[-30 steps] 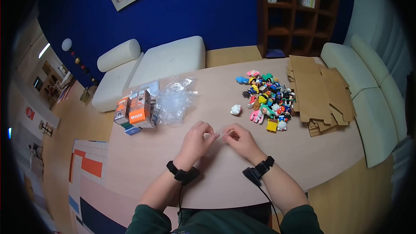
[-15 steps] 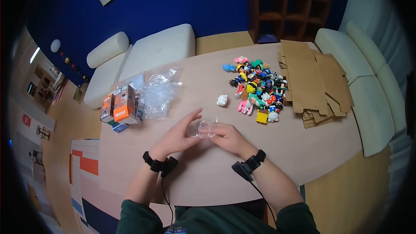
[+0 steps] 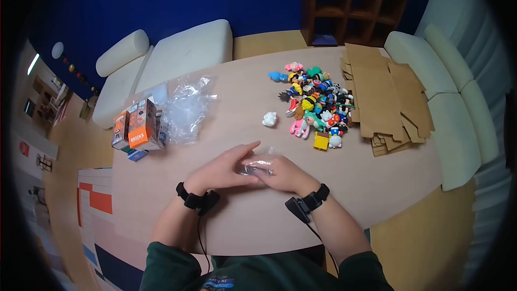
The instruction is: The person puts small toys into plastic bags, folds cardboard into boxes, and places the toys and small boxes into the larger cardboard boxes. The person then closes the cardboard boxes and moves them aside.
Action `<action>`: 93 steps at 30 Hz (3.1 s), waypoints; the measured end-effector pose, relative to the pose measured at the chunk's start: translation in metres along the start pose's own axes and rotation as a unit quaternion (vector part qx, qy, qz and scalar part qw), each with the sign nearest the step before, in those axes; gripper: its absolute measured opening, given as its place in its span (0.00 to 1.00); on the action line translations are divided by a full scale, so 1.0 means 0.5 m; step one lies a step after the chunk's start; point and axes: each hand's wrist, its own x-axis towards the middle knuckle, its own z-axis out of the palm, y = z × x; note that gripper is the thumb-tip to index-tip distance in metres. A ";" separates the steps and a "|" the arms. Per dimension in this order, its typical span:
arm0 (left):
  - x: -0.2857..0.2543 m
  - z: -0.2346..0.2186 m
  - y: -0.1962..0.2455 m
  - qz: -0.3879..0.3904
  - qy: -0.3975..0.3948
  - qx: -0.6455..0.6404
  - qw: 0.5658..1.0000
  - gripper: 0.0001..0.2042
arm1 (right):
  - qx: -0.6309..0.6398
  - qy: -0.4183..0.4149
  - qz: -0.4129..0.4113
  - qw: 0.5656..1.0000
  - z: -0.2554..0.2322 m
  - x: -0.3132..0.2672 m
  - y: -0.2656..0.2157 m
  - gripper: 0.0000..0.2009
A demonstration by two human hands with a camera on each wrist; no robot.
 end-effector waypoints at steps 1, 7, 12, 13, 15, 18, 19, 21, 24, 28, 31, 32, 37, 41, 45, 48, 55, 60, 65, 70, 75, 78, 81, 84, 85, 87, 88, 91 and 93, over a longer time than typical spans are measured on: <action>-0.003 0.001 -0.010 -0.009 0.007 -0.058 0.998 0.37 | -0.015 -0.029 0.021 0.999 -0.001 0.000 0.001 0.19; -0.021 -0.028 -0.031 -0.068 -0.009 -0.105 0.992 0.30 | -0.050 -0.110 0.072 0.990 0.009 0.012 -0.009 0.17; -0.025 -0.046 -0.076 -0.085 0.012 -0.284 0.955 0.23 | -0.047 -0.064 0.067 0.995 0.004 0.020 -0.046 0.18; -0.024 -0.044 -0.102 -0.109 0.046 -0.412 0.904 0.20 | 0.054 0.035 0.086 0.994 0.003 0.028 -0.040 0.19; -0.014 -0.031 -0.186 0.019 0.056 -0.492 0.868 0.18 | 0.142 0.126 0.104 0.976 -0.010 0.046 -0.027 0.21; -0.008 -0.032 -0.208 0.090 0.070 -0.707 0.697 0.23 | -0.226 0.154 0.077 0.959 -0.037 0.078 -0.025 0.23; -0.009 -0.032 -0.209 0.097 0.070 -0.712 0.692 0.23 | -0.235 0.149 0.077 0.958 -0.037 0.088 -0.020 0.23; -0.009 -0.033 -0.207 0.094 0.060 -0.741 0.663 0.22 | -0.425 0.123 0.013 0.897 -0.035 0.103 0.019 0.22; -0.008 -0.026 -0.212 0.088 0.054 -0.720 0.686 0.24 | -0.452 0.108 0.020 0.885 -0.031 0.117 0.051 0.17; -0.014 -0.024 -0.198 0.069 0.024 -0.698 0.713 0.27 | -0.374 0.126 0.063 0.917 -0.025 0.133 0.031 0.15; -0.017 -0.030 -0.195 0.061 -0.006 -0.657 0.751 0.31 | -0.238 0.202 0.156 0.937 -0.013 0.150 0.003 0.14; -0.023 -0.036 -0.175 0.047 -0.012 -0.641 0.766 0.35 | -0.070 0.229 0.129 0.962 -0.014 0.153 -0.017 0.14; -0.008 -0.022 -0.184 0.051 -0.078 -0.616 0.782 0.36 | -0.025 0.132 0.060 0.989 0.002 0.159 -0.151 0.14; -0.003 -0.019 -0.192 0.073 -0.084 -0.610 0.784 0.33 | -0.257 0.062 0.048 0.963 0.022 0.163 -0.198 0.12; -0.002 -0.013 -0.191 0.081 -0.096 -0.634 0.763 0.32 | -0.244 0.032 0.060 0.967 0.014 0.165 -0.180 0.11; -0.004 -0.022 -0.186 0.072 -0.087 -0.608 0.786 0.35 | -0.283 0.025 0.036 0.958 0.005 0.164 -0.167 0.11; -0.001 -0.027 -0.182 0.039 -0.057 -0.625 0.778 0.35 | -0.253 -0.019 0.000 0.967 -0.001 0.158 -0.170 0.12; -0.012 -0.032 -0.139 0.077 -0.050 -0.563 0.821 0.37 | -0.162 0.098 0.115 0.975 0.001 0.167 -0.143 0.09; -0.004 -0.023 -0.150 0.022 -0.060 -0.533 0.844 0.29 | -0.095 0.188 0.084 0.974 -0.006 0.170 -0.097 0.11; 0.005 -0.013 -0.169 0.024 -0.064 -0.517 0.853 0.26 | 0.153 0.149 0.248 0.945 -0.021 0.153 -0.032 0.19; 0.003 -0.007 -0.171 0.002 -0.053 -0.485 0.873 0.22 | 0.326 0.297 0.153 0.884 0.008 0.134 0.023 0.24; 0.006 -0.003 -0.179 -0.026 -0.022 -0.509 0.860 0.21 | 0.429 0.293 0.197 0.832 0.037 0.130 -0.005 0.19; 0.009 0.002 -0.183 -0.036 0.005 -0.523 0.852 0.23 | 0.425 0.254 0.219 0.841 0.049 0.112 0.026 0.12; 0.010 0.005 -0.188 -0.038 0.011 -0.488 0.872 0.21 | 0.365 0.279 0.167 0.872 0.056 0.102 0.059 0.07; 0.013 0.005 -0.192 -0.040 0.013 -0.481 0.876 0.22 | 0.372 0.286 0.167 0.867 0.062 0.099 0.062 0.07; 0.012 0.010 -0.197 -0.049 0.011 -0.467 0.883 0.23 | 0.375 0.350 0.123 0.850 0.073 0.096 0.068 0.06; 0.014 0.014 -0.183 -0.034 0.042 -0.503 0.862 0.24 | 0.382 0.356 0.121 0.844 0.076 0.095 0.069 0.06; 0.015 0.013 -0.169 -0.017 0.072 -0.539 0.839 0.26 | 0.385 0.379 0.115 0.834 0.076 0.096 0.066 0.05; 0.013 0.007 -0.161 -0.014 0.072 -0.541 0.838 0.26 | 0.443 0.405 0.098 0.794 0.066 0.099 0.061 0.05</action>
